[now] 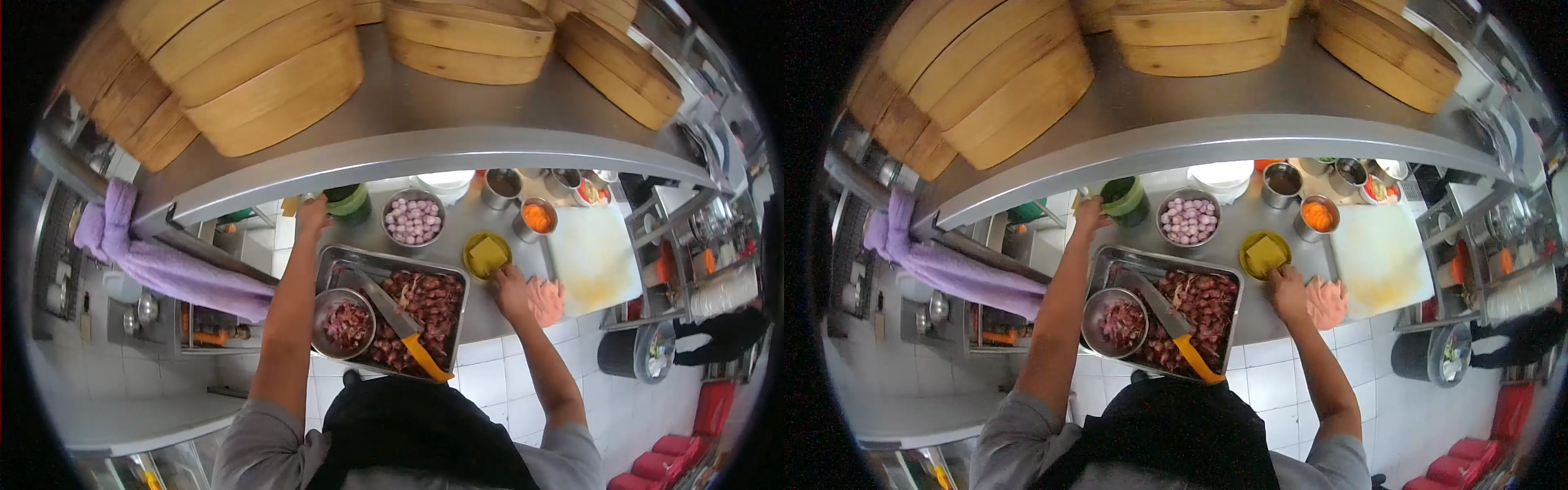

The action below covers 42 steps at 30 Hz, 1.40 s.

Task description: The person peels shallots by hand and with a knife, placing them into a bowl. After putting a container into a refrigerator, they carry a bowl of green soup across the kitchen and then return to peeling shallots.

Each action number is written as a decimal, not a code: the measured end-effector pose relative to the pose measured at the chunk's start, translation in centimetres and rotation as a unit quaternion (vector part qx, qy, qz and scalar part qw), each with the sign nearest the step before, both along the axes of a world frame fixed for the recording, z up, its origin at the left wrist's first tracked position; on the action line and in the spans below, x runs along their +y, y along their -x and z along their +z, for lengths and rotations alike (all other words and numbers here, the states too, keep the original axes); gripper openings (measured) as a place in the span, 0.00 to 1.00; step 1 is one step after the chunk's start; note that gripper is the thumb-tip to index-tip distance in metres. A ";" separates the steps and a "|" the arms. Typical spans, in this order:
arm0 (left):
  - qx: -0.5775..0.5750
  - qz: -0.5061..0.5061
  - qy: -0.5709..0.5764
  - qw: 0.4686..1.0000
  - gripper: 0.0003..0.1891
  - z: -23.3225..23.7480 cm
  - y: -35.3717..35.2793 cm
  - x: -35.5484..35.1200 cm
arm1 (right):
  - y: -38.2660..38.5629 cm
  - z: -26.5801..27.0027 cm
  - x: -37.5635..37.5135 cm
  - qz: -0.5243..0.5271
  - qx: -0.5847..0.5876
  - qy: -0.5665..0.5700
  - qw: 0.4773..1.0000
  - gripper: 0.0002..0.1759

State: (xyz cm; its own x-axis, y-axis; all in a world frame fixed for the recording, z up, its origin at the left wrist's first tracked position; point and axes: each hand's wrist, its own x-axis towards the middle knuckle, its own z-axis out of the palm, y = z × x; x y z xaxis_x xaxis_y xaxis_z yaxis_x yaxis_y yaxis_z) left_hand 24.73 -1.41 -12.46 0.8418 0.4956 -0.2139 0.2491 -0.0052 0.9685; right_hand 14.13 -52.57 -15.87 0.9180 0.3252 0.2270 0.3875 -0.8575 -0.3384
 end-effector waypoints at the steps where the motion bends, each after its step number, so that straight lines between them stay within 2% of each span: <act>1: 0.017 -0.013 0.000 1.000 0.25 -0.2 0.0 0.4 | -0.1 -0.2 0.0 0.002 -0.012 0.006 1.000 0.15; 5: 0.020 -0.022 0.001 1.000 0.25 1.1 1.9 -1.2 | -0.3 -1.5 -0.6 0.027 -0.025 0.058 0.998 0.14; 9: 0.029 -0.028 -0.037 0.998 0.26 2.2 3.5 -1.8 | 0.5 2.9 0.2 0.060 -0.029 0.034 0.997 0.11; 11: 0.058 -0.026 -0.067 0.996 0.30 3.9 4.6 -2.1 | 0.1 4.7 0.2 0.006 -0.058 -0.099 0.993 0.06; 12: 0.059 -0.026 -0.064 0.996 0.30 3.6 4.5 -1.6 | -0.3 6.1 0.6 0.007 -0.058 -0.096 0.994 0.06; 13: 0.023 -0.005 -0.123 0.992 0.29 3.1 4.0 -1.1 | -1.0 7.8 1.0 -0.021 0.049 -0.208 0.977 0.05; 14: -0.014 0.015 -0.181 0.983 0.28 2.8 3.6 -0.7 | -1.9 9.5 1.5 -0.051 0.153 -0.315 0.935 0.04; 15: -0.014 0.010 -0.177 0.984 0.28 2.9 3.3 -0.3 | -2.9 11.0 2.3 -0.049 0.211 -0.359 0.908 0.06; 16: -0.099 0.015 -0.243 0.965 0.27 3.1 3.1 0.0 | -3.7 12.3 3.5 -0.048 0.267 -0.400 0.875 0.07; 17: -0.183 0.022 -0.305 0.934 0.25 3.3 3.1 0.0 | -4.0 13.4 5.8 -0.018 0.305 -0.545 0.781 0.10; 18: -0.185 0.020 -0.298 0.936 0.25 4.0 3.4 -0.6 | -4.4 14.3 8.5 0.015 0.332 -0.671 0.662 0.12; 20: -0.171 -0.052 -0.057 0.982 0.21 6.8 4.3 -2.8 | -6.5 14.0 12.5 0.090 0.411 -0.713 0.561 0.15; 22: -0.111 -0.100 0.062 0.987 0.20 10.5 5.6 -5.0 | -8.6 13.1 17.2 0.166 0.456 -0.714 0.505 0.13; 23: -0.111 -0.093 0.061 0.988 0.20 10.8 5.7 -5.1 | -9.5 12.6 19.4 0.170 0.461 -0.711 0.503 0.13; 25: -0.115 -0.139 -0.025 0.983 0.18 11.0 5.6 -4.8 | -10.9 11.9 22.8 0.214 0.494 -0.708 0.458 0.13; 26: -0.114 -0.135 -0.024 0.984 0.18 11.0 5.5 -4.1 | -11.7 11.7 24.1 0.214 0.498 -0.705 0.457 0.13; 28: -0.078 -0.082 -0.067 0.991 0.17 10.5 4.8 -2.7 | -12.4 12.1 26.5 0.040 0.410 -0.657 0.632 0.14; 29: -0.168 -0.030 -0.181 0.969 0.14 9.0 3.9 -2.3 | -12.4 12.7 27.8 0.005 0.373 -0.615 0.695 0.10; 30: -0.165 -0.028 -0.180 0.969 0.14 8.6 3.5 -2.1 | -12.8 12.2 28.3 0.005 0.376 -0.613 0.695 0.10; 32: -0.156 0.014 -0.394 0.906 0.12 7.9 2.6 -1.8 | -13.8 11.3 29.1 0.027 0.268 -0.462 0.845 0.14; 33: -0.174 0.000 -0.397 0.901 0.12 7.4 2.0 -1.5 | -15.3 9.8 29.2 0.026 0.268 -0.460 0.846 0.14; 34: -0.174 -0.001 -0.396 0.902 0.12 6.3 1.2 -1.3 | -17.1 7.7 29.1 0.038 0.228 -0.324 0.917 0.16; 35: -0.154 0.004 -0.416 0.896 0.13 4.8 0.4 -1.0 | -18.1 6.6 29.1 0.049 0.182 -0.181 0.965 0.18; 36: -0.133 0.008 -0.436 0.890 0.15 3.3 -0.4 -0.8 | -17.9 6.9 29.3 0.048 0.182 -0.180 0.965 0.18; 37: -0.128 -0.003 -0.426 0.895 0.19 2.6 -0.9 -0.6 | -17.5 7.4 29.5 0.050 0.106 -0.053 0.992 0.20; 38: -0.128 -0.004 -0.426 0.895 0.19 1.7 -1.1 -0.4 | -17.0 7.9 29.8 0.052 0.027 0.074 0.996 0.22; 39: -0.142 -0.015 -0.450 0.881 0.19 1.3 -1.1 -0.2 | -16.9 7.6 29.8 0.051 0.027 0.074 0.996 0.22; 40: -0.157 -0.027 -0.473 0.867 0.19 0.9 -1.2 -0.1 | -16.7 7.3 29.8 0.032 0.100 -0.028 0.994 0.22; 42: -0.156 -0.033 -0.465 0.871 0.19 -0.2 -1.6 0.3 | -16.4 6.7 29.8 -0.004 0.241 -0.229 0.943 0.23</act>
